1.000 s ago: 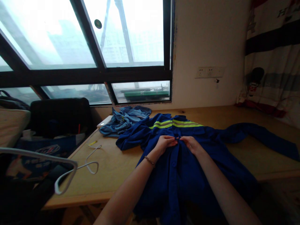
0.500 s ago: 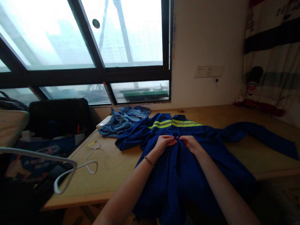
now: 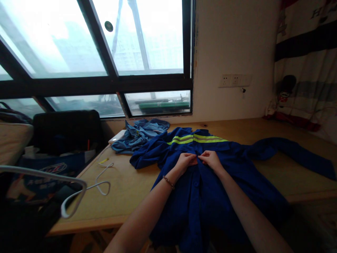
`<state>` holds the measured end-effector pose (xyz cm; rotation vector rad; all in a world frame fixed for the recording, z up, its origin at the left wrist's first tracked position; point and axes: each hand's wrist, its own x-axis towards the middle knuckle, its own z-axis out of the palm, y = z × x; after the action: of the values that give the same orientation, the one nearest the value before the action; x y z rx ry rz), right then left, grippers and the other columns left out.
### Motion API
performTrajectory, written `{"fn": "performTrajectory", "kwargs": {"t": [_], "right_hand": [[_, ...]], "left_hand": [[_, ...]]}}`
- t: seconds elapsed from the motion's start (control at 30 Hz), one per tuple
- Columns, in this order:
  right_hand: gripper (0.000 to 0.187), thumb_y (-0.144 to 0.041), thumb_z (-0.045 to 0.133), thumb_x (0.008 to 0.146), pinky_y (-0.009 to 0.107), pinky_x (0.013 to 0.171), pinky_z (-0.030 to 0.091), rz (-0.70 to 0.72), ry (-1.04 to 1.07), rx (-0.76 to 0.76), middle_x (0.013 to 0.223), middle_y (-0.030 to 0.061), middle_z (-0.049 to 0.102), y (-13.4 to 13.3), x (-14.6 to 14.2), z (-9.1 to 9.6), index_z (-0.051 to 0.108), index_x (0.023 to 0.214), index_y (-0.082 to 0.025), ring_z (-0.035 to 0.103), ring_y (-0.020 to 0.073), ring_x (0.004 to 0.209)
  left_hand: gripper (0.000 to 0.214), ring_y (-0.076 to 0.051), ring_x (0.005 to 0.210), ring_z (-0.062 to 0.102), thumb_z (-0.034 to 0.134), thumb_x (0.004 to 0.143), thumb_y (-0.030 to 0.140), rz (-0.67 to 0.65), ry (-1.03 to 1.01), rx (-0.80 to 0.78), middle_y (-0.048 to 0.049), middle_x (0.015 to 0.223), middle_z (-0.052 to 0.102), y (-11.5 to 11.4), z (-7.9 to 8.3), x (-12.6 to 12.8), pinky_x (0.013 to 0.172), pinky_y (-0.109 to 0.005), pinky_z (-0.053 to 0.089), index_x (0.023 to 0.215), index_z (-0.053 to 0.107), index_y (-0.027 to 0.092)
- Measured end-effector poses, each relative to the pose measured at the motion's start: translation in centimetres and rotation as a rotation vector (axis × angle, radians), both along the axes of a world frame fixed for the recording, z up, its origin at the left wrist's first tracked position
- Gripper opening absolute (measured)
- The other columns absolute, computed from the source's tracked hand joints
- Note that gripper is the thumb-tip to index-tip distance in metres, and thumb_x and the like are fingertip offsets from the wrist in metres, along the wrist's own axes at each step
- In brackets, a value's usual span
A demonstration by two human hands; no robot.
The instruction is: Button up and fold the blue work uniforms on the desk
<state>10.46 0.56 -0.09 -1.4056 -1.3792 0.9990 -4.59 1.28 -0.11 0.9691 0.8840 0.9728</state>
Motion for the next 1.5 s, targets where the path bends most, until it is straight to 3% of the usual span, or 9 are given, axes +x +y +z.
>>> {"fn": "performTrajectory", "kwargs": {"t": [0.1,0.2,0.43,0.77,0.87,1.03,1.2,1.3,1.5], "right_hand": [[0.013,-0.028,0.060,0.062,0.021,0.045,0.032,-0.035,-0.336,0.264,0.047,-0.0028,0.052,-0.3,-0.5,-0.1,0.054,0.057,-0.018,0.049,0.0108,0.045],[0.009,-0.025,0.058,0.063,0.021,0.046,0.029,-0.029,-0.457,0.355,0.047,-0.0041,0.049,-0.6,-0.9,-0.1,0.053,0.059,-0.019,0.047,0.0102,0.047],[0.012,-0.026,0.059,0.063,0.020,0.046,0.029,0.032,-0.310,0.305,0.044,-0.0077,0.042,-0.2,-0.9,-0.3,0.052,0.069,-0.019,0.041,0.0089,0.043],[0.035,-0.015,0.056,0.054,0.018,0.046,0.029,0.191,0.058,0.199,0.054,-0.0089,0.041,0.4,-0.2,0.0,0.053,0.089,-0.017,0.038,0.0068,0.047],[0.036,-0.013,0.050,0.057,0.018,0.047,0.030,0.185,0.007,0.213,0.057,-0.0066,0.043,0.4,-0.2,0.2,0.059,0.092,-0.017,0.038,0.0070,0.049],[0.034,-0.016,0.047,0.063,0.022,0.055,0.037,0.095,-0.295,0.293,0.067,0.0001,0.055,0.4,-0.1,-0.3,0.066,0.091,-0.018,0.045,0.0108,0.056],[0.035,-0.016,0.046,0.070,0.026,0.071,0.040,0.043,-0.603,0.204,0.084,0.0057,0.060,1.2,0.3,-2.4,0.062,0.102,-0.018,0.053,0.0159,0.075],[0.034,-0.012,0.045,0.073,0.030,0.084,0.035,0.062,-0.751,0.282,0.098,0.0098,0.057,2.5,0.7,-3.6,0.058,0.104,-0.014,0.050,0.0182,0.092],[0.022,-0.015,0.044,0.078,0.028,0.082,0.037,0.189,-0.695,0.451,0.093,0.0061,0.059,6.1,2.1,-2.6,0.059,0.095,-0.016,0.051,0.0155,0.088]], "left_hand": [[0.026,-0.009,0.052,0.055,0.072,0.058,0.030,0.032,0.046,0.028,-0.0025,0.059,0.058,-0.2,0.1,0.2,0.051,-0.020,0.047,0.066,0.059,0.009],[0.024,-0.006,0.047,0.050,0.073,0.055,0.022,0.084,0.059,0.024,0.0018,0.054,0.051,-0.2,0.0,0.2,0.047,-0.018,0.043,0.063,0.054,0.011],[0.019,-0.007,0.048,0.050,0.065,0.058,0.008,0.158,-0.002,-0.040,0.0016,0.056,0.050,0.2,-0.4,0.2,0.048,-0.019,0.041,0.068,0.050,0.012],[0.026,-0.009,0.055,0.055,0.058,0.058,0.003,0.143,-0.118,-0.052,-0.0015,0.065,0.055,0.2,-0.5,0.2,0.055,-0.022,0.045,0.080,0.047,0.013],[0.031,-0.009,0.056,0.056,0.060,0.056,0.003,0.143,-0.154,-0.035,-0.0006,0.065,0.055,0.1,-0.5,0.2,0.057,-0.023,0.045,0.082,0.047,0.014],[0.033,-0.008,0.052,0.054,0.064,0.054,0.005,0.170,-0.157,0.033,0.0030,0.062,0.053,0.5,-1.1,0.4,0.054,-0.020,0.043,0.080,0.047,0.015],[0.025,-0.008,0.049,0.052,0.065,0.055,0.008,0.203,0.133,0.223,0.0038,0.056,0.054,1.3,-2.4,0.7,0.051,-0.020,0.041,0.071,0.047,0.016],[0.020,-0.009,0.053,0.054,0.063,0.058,0.007,0.216,0.371,0.413,0.0026,0.059,0.057,1.9,-3.0,0.7,0.052,-0.019,0.040,0.070,0.050,0.016],[0.016,-0.010,0.061,0.055,0.059,0.062,0.007,0.224,0.547,0.623,0.0024,0.065,0.058,4.6,-3.0,1.0,0.058,-0.020,0.040,0.072,0.051,0.016]]}}
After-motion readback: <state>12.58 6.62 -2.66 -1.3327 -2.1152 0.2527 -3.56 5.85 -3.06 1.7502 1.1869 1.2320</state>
